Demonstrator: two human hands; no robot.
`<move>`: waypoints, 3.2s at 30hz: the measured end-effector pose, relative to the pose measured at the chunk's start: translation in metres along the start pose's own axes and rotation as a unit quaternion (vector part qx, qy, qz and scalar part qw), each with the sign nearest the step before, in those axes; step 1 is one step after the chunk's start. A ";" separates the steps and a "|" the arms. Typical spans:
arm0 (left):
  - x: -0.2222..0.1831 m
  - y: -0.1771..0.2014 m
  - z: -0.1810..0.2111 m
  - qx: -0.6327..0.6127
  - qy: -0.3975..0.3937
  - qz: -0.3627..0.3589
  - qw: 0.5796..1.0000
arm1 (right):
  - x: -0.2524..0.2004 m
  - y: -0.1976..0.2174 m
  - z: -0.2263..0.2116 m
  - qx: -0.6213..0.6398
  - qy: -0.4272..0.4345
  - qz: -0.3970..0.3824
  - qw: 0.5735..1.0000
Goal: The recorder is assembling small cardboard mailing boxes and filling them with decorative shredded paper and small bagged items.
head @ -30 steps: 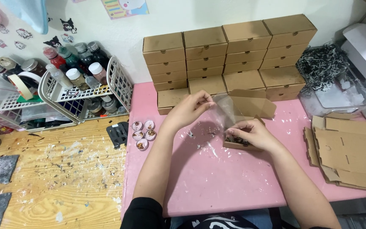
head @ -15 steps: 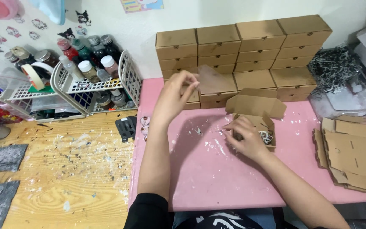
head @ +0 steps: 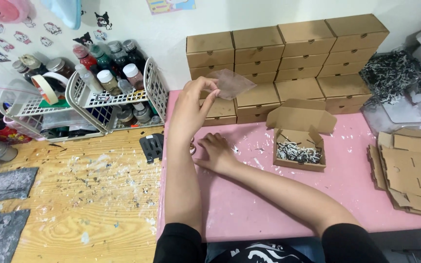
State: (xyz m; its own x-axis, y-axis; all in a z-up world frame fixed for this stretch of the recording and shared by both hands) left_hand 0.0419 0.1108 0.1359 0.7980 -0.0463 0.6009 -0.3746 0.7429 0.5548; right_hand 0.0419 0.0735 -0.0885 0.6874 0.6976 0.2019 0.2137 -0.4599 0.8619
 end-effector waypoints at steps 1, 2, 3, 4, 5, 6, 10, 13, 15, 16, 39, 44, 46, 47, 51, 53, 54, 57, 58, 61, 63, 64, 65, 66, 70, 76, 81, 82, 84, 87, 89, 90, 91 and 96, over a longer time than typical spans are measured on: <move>0.000 0.000 0.000 -0.001 -0.002 -0.001 1.000 | 0.003 -0.004 -0.003 -0.001 -0.002 0.002 1.000; 0.000 -0.001 -0.002 0.000 0.003 -0.003 1.000 | 0.006 -0.005 -0.003 0.001 -0.019 0.013 1.000; 0.000 -0.001 -0.004 0.002 0.009 -0.005 1.000 | 0.009 -0.007 -0.003 0.003 -0.035 0.023 0.999; 0.000 -0.002 -0.006 0.001 0.007 -0.007 1.000 | 0.011 -0.012 -0.001 0.003 -0.036 0.026 0.999; 0.000 -0.004 -0.008 0.003 0.007 -0.008 1.000 | 0.012 -0.014 0.004 0.020 -0.043 0.035 0.998; 0.000 -0.005 -0.011 0.005 0.007 -0.010 1.000 | 0.013 -0.017 0.009 0.037 -0.049 0.044 0.997; 0.001 -0.008 -0.010 0.009 0.012 -0.014 1.000 | 0.015 -0.006 -0.003 0.017 -0.044 0.028 0.998; 0.002 -0.011 -0.011 0.016 0.018 -0.014 1.000 | 0.019 -0.018 0.002 0.008 -0.064 0.003 0.998; 0.002 -0.014 -0.012 0.011 0.024 -0.024 0.999 | 0.018 -0.009 -0.002 0.026 -0.030 0.056 0.998; 0.002 -0.013 -0.010 0.012 0.023 -0.024 0.999 | 0.014 -0.005 0.004 0.025 -0.029 0.057 0.998; -0.021 -0.129 -0.055 -0.126 0.136 -0.299 0.936 | -0.136 0.165 0.200 0.547 -0.131 0.172 0.809; -0.033 -0.171 -0.039 -0.171 0.099 -0.374 0.906 | -0.144 0.175 0.208 0.552 -0.143 0.181 0.801; -0.039 -0.189 -0.035 -0.169 0.103 -0.399 0.895 | -0.145 0.181 0.202 0.558 -0.146 0.180 0.797; -0.040 -0.198 -0.029 -0.167 0.073 -0.407 0.895 | -0.146 0.185 0.197 0.562 -0.143 0.180 0.794; -0.046 -0.222 -0.006 -0.168 0.016 -0.422 0.891 | -0.147 0.197 0.182 0.563 -0.131 0.175 0.797; -0.048 -0.228 0.001 -0.159 0.020 -0.429 0.889 | -0.147 0.195 0.185 0.551 -0.113 0.167 0.810; -0.050 -0.231 0.004 -0.150 0.023 -0.435 0.888 | -0.147 0.195 0.184 0.538 -0.095 0.159 0.822; -0.050 -0.234 0.010 -0.142 0.002 -0.428 0.892 | -0.150 0.195 0.183 0.493 -0.080 0.136 0.855; -0.050 -0.235 0.009 -0.142 0.002 -0.428 0.892 | -0.150 0.196 0.182 0.494 -0.080 0.137 0.855; -0.047 -0.230 0.012 -0.130 -0.022 -0.409 0.903 | -0.149 0.192 0.179 0.466 -0.109 0.108 0.871; -0.045 -0.226 0.015 -0.135 -0.021 -0.403 0.905 | -0.149 0.188 0.176 0.466 -0.135 0.087 0.870; -0.045 -0.226 0.015 -0.136 -0.020 -0.403 0.905 | -0.149 0.187 0.176 0.466 -0.135 0.086 0.870; -0.046 -0.226 0.014 -0.138 -0.013 -0.405 0.904 | -0.149 0.186 0.176 0.460 -0.135 0.084 0.874; -0.046 -0.227 0.014 -0.140 -0.007 -0.407 0.903 | -0.149 0.186 0.176 0.453 -0.135 0.082 0.877; -0.046 -0.229 0.011 -0.141 -0.011 -0.401 0.905 | -0.150 0.178 0.188 0.418 -0.138 0.077 0.894; -0.045 -0.227 0.011 -0.123 -0.003 -0.398 0.909 | -0.147 0.178 0.179 0.312 -0.036 0.064 0.947; -0.041 -0.225 0.011 -0.133 -0.025 -0.369 0.920 | -0.145 0.192 0.165 0.387 -0.094 0.087 0.913; -0.040 -0.224 0.015 -0.133 -0.025 -0.369 0.919 | -0.145 0.191 0.170 0.387 -0.095 0.088 0.913; -0.032 -0.217 0.018 -0.103 -0.014 -0.329 0.939 | -0.147 0.179 0.189 0.428 -0.148 0.065 0.889; -0.022 -0.203 0.017 -0.112 0.018 -0.261 0.959 | -0.151 0.163 0.207 0.418 -0.166 0.016 0.893; -0.020 -0.199 0.005 -0.145 0.024 -0.230 0.962 | -0.154 0.167 0.211 0.418 -0.195 0.028 0.887; -0.018 -0.195 -0.001 -0.179 0.031 -0.197 0.964 | -0.156 0.169 0.215 0.417 -0.223 0.038 0.880; -0.019 -0.201 -0.009 -0.179 0.030 -0.198 0.963 | -0.157 0.170 0.216 0.417 -0.224 0.039 0.880; -0.022 -0.219 -0.027 -0.258 0.178 -0.242 0.918 | -0.163 0.194 0.232 0.491 -0.180 0.172 0.835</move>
State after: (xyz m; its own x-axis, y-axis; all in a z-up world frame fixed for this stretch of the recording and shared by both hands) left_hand 0.1186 -0.0333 -0.0145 0.9501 -0.3017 0.0786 0.2652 0.9146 0.3051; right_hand 0.1324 -0.2565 -0.0619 0.9517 0.3024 0.0533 0.3050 -0.9511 -0.0500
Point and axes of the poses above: each hand's wrist, its own x-axis towards the middle knuckle, its own y-axis out of the back of the hand, z = x × y, the point moved 10 cm from there along x, towards the middle knuckle, and after that the axes turned 1 degree about -z, right-handed, at the moved point
